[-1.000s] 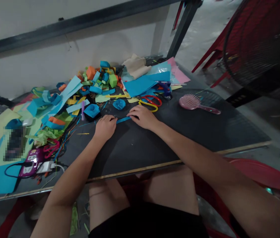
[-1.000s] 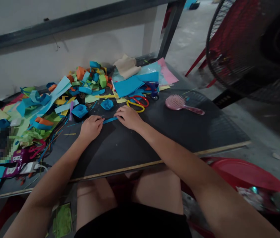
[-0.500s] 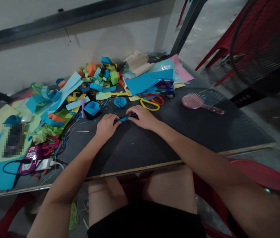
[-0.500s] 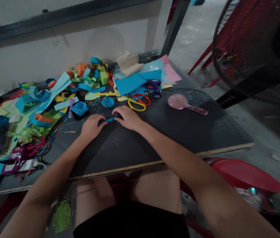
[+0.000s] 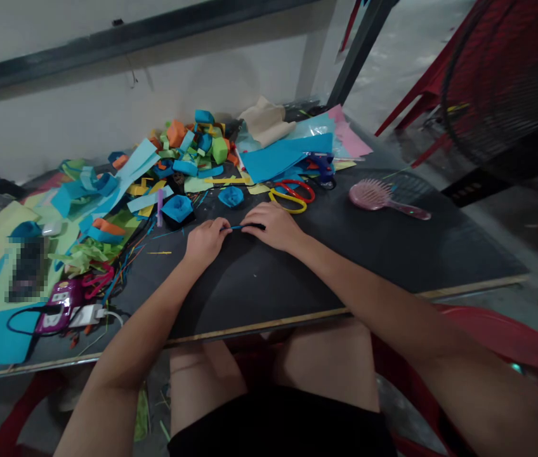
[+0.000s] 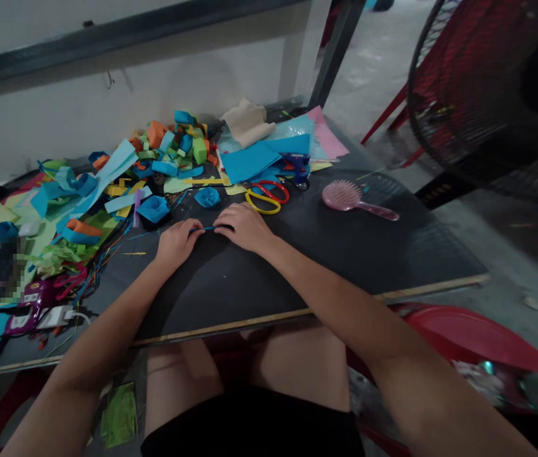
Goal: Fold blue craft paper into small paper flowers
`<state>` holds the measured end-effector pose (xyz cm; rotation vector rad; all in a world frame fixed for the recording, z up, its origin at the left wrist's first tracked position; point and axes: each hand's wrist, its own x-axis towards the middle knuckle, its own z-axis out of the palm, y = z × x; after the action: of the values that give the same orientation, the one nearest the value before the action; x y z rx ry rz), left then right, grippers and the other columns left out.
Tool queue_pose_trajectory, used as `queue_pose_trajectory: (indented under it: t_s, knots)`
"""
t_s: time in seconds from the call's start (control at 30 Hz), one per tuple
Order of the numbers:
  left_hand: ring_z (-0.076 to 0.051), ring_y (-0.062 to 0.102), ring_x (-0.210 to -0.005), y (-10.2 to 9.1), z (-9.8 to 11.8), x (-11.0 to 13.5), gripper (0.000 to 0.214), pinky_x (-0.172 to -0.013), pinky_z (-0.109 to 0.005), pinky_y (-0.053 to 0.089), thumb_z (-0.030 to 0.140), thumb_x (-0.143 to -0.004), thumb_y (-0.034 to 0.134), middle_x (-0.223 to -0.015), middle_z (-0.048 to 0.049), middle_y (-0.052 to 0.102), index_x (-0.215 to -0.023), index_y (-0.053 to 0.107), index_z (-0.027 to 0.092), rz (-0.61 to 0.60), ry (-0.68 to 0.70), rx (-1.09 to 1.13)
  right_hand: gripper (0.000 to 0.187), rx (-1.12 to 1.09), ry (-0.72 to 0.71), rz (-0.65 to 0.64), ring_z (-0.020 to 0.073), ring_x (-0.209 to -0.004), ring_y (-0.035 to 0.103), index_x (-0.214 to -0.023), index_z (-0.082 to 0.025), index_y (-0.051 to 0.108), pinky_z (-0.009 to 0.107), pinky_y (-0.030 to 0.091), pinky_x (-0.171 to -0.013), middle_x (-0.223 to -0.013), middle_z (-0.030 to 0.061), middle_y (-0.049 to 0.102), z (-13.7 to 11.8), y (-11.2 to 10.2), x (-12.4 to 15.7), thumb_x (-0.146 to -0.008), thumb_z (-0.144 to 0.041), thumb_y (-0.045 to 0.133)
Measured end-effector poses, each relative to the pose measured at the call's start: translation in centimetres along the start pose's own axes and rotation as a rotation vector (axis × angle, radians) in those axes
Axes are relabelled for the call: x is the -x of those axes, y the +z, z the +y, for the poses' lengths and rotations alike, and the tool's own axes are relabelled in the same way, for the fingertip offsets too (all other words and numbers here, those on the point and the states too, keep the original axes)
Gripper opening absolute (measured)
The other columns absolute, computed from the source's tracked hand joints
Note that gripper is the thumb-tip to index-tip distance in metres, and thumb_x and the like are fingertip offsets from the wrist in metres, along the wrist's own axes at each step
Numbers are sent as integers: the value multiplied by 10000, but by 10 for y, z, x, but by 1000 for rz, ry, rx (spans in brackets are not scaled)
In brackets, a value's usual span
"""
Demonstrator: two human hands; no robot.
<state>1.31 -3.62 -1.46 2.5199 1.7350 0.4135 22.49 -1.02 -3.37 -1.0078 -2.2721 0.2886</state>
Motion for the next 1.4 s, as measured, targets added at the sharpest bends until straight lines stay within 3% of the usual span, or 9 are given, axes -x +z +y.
queue_pose_trajectory:
  t_s: [0.17, 0.4, 0.6, 0.77, 1.03, 1.4]
  knots:
    - [-177, 663, -869, 5, -2, -1, 253, -711, -246, 455, 310, -980, 507, -920, -55, 724, -1142, 696, 259, 33, 57, -8, 173, -4, 60, -2, 224, -922, 634, -895, -253, 766, 392, 394, -883, -918, 40, 762, -1, 3, -1, -927, -304, 604]
    - [-175, 659, -820, 3, 1, -2, 236, -729, -258, 464, 243, -968, 509, -846, -57, 720, -1046, 731, 235, 35, 102, -46, 166, -65, 59, 69, 223, -890, 632, -831, -237, 747, 400, 407, -867, -848, 46, 745, 1, 1, 0, -901, -274, 602]
    - [-171, 661, -808, 1, 6, 1, 270, -743, -261, 463, 275, -991, 463, -829, -68, 722, -1019, 724, 211, 56, 163, -89, 146, -55, 4, 1, 231, -953, 634, -951, -254, 764, 403, 401, -893, -948, 47, 759, -5, 2, -1, -876, -305, 649]
    - [-188, 689, -817, -1, 9, 2, 311, -746, -291, 458, 296, -1011, 419, -846, -78, 746, -1039, 713, 199, 42, 200, -98, 151, 29, 25, 15, 226, -872, 620, -880, -261, 789, 401, 388, -863, -824, 46, 752, -7, 3, -3, -889, -294, 642]
    - [-178, 713, -816, -7, -6, -3, 263, -711, -272, 455, 294, -986, 475, -873, -63, 770, -990, 723, 206, 67, 172, -106, 205, 146, 52, -110, 220, -890, 605, -901, -291, 795, 380, 393, -852, -859, 48, 728, 8, -15, -4, -927, -352, 602]
    - [-192, 712, -846, -4, -23, -3, 295, -729, -271, 485, 316, -990, 465, -902, -80, 771, -1029, 739, 212, 132, 162, -104, 190, 180, 113, -97, 232, -835, 639, -947, -324, 798, 418, 428, -861, -840, 38, 754, 19, -20, 0, -882, -264, 630]
